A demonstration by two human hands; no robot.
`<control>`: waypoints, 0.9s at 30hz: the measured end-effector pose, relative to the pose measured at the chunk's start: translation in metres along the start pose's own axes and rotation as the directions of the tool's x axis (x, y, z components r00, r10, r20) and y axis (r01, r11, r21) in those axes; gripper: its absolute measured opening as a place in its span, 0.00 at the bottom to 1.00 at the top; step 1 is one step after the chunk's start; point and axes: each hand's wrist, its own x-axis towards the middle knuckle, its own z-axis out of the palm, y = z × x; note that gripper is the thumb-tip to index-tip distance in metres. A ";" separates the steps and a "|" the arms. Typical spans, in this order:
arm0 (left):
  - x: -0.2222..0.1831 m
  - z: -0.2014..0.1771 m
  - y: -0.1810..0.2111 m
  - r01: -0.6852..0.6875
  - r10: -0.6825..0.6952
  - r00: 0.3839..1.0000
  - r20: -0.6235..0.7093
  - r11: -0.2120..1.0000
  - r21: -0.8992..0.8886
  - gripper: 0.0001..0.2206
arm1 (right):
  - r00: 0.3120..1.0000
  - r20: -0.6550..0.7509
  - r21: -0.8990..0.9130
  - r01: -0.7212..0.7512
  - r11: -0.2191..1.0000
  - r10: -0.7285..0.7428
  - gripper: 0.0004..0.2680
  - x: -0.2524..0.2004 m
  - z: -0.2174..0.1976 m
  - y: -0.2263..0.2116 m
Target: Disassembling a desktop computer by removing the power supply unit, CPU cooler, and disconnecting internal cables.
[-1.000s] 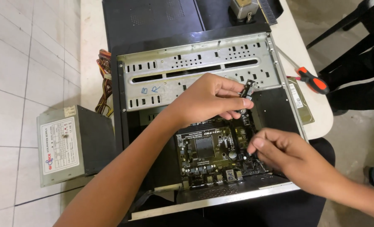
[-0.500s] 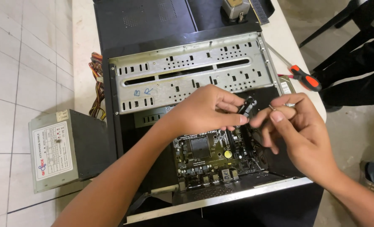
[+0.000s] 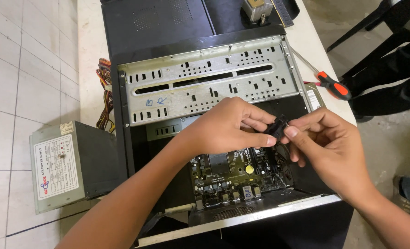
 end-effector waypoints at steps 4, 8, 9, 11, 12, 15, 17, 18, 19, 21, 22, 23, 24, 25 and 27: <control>-0.003 -0.002 0.005 -0.059 0.060 0.997 0.057 0.998 -0.018 0.17 | 0.999 0.016 -0.054 -0.032 0.998 0.033 0.04 0.003 -0.002 -0.004; -0.004 -0.005 0.006 -0.034 0.034 0.998 0.060 0.999 -0.004 0.22 | 0.968 0.135 0.210 -0.238 0.948 0.213 0.05 0.020 -0.017 0.006; -0.003 -0.007 0.008 -0.036 0.037 0.997 0.063 0.999 -0.018 0.22 | 0.912 0.217 0.367 -0.407 0.837 0.348 0.09 0.027 -0.025 0.011; -0.006 -0.008 0.015 -0.003 0.006 0.997 0.072 0.999 -0.040 0.21 | 0.915 0.224 0.350 -0.397 0.848 0.336 0.06 0.023 -0.023 0.003; -0.007 -0.010 0.018 0.030 -0.025 0.996 0.081 0.997 -0.064 0.19 | 0.917 0.232 0.332 -0.388 0.860 0.325 0.05 0.022 -0.021 -0.001; -0.006 -0.012 0.015 0.074 -0.074 0.994 0.076 0.997 -0.001 0.32 | 0.980 0.129 -0.260 0.180 0.949 -0.150 0.11 0.013 -0.013 -0.027; -0.006 -0.011 0.008 0.014 -0.009 0.993 0.119 0.999 -0.048 0.22 | 0.863 0.307 -0.451 0.502 0.738 -0.400 0.13 0.021 -0.023 -0.022; -0.004 -0.010 0.006 -0.050 0.064 0.985 0.161 0.995 -0.091 0.12 | 0.657 0.521 -0.536 0.749 0.389 -0.546 0.15 0.025 -0.030 -0.020; -0.004 -0.011 0.009 -0.053 0.066 0.984 0.164 0.995 -0.087 0.12 | 0.658 0.517 -0.540 0.747 0.388 -0.548 0.15 0.028 -0.027 -0.020; -0.004 -0.010 0.015 0.017 -0.022 0.984 0.178 0.999 0.033 0.11 | 0.559 0.648 -0.411 0.828 0.381 -0.517 0.10 0.033 -0.023 -0.020; -0.003 -0.010 0.014 0.015 -0.021 0.983 0.182 0.999 0.035 0.11 | 0.562 0.645 -0.414 0.827 0.381 -0.518 0.10 0.035 -0.025 -0.020; -0.003 -0.009 0.013 0.005 -0.014 0.985 0.169 0.998 0.055 0.13 | 0.561 0.657 -0.423 0.828 0.369 -0.504 0.10 0.037 -0.026 -0.018; -0.003 -0.009 0.012 -0.004 -0.007 0.988 0.157 0.997 0.075 0.15 | 0.560 0.668 -0.432 0.828 0.357 -0.490 0.09 0.039 -0.027 -0.017; -0.002 -0.007 0.010 0.002 -0.014 0.987 0.159 0.997 0.077 0.15 | 0.561 0.665 -0.430 0.827 0.362 -0.493 0.09 0.041 -0.029 -0.017; 0.001 -0.006 0.007 0.016 -0.031 0.992 0.119 0.992 0.123 0.27 | 0.645 0.570 -0.412 0.760 0.503 -0.508 0.07 0.049 -0.032 -0.018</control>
